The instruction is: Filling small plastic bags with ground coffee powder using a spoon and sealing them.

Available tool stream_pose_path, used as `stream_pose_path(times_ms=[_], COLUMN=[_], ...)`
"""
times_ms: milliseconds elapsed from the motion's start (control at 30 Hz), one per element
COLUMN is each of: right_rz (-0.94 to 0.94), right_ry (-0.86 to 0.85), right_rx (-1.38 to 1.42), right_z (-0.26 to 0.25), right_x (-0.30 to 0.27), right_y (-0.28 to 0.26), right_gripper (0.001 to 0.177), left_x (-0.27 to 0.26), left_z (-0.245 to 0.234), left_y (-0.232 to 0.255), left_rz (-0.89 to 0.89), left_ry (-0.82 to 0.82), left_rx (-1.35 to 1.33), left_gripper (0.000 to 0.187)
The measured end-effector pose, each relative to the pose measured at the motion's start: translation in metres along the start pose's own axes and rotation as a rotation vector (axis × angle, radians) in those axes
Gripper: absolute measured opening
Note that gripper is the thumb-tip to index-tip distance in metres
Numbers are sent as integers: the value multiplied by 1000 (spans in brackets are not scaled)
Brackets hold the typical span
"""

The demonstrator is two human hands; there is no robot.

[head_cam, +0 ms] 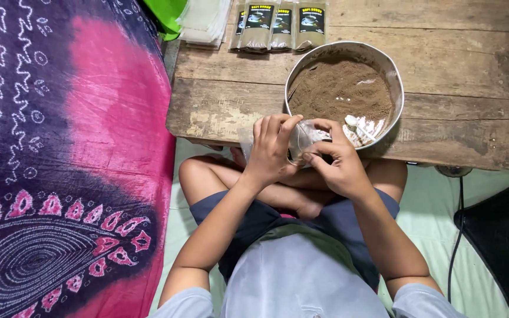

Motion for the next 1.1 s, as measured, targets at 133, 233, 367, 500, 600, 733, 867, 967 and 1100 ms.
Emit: stream_pose_path(times_ms=[133, 233, 367, 500, 600, 733, 867, 967, 1100], right_rz=[-1, -15, -17, -55, -38, 95, 264, 431, 490], right_ry=[-4, 4, 11, 95, 305, 304, -20, -217, -300], right_rx=[106, 85, 37, 71, -106, -393, -717, -906, -1057], right_z=[0, 3, 3, -14, -61, -102, -100, -85, -79], right_x=[1, -2, -6, -8, -17, -8, 10, 12, 8], right_y=[2, 4, 9, -4, 15, 70, 108, 138, 171], right_gripper=[6, 7, 7, 25, 18, 13, 20, 23, 18], left_x=[0, -5, -8, -8, -13, -12, -9, -12, -15], left_z=[5, 16, 22, 17, 17, 9, -3, -3, -3], left_y=[-4, -9, -10, -10, -27, -34, -28, -29, -30], left_rz=[99, 98, 116, 111, 98, 115, 140, 158, 174], left_ry=[154, 171, 188, 231, 277, 311, 394, 445, 491], left_rx=[27, -15, 4, -2, -63, -57, -78, -101, -108], left_gripper=[72, 75, 75, 66, 65, 58, 59, 64, 66])
Point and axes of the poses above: each hand's wrist, its own x-axis towards the middle knuckle, its own z-axis out of the palm, y = z × x, the point moved 5 cm from there along x, towards the middle knuckle, and after that the axes turned 1 degree about z, right-handed, at the moved point
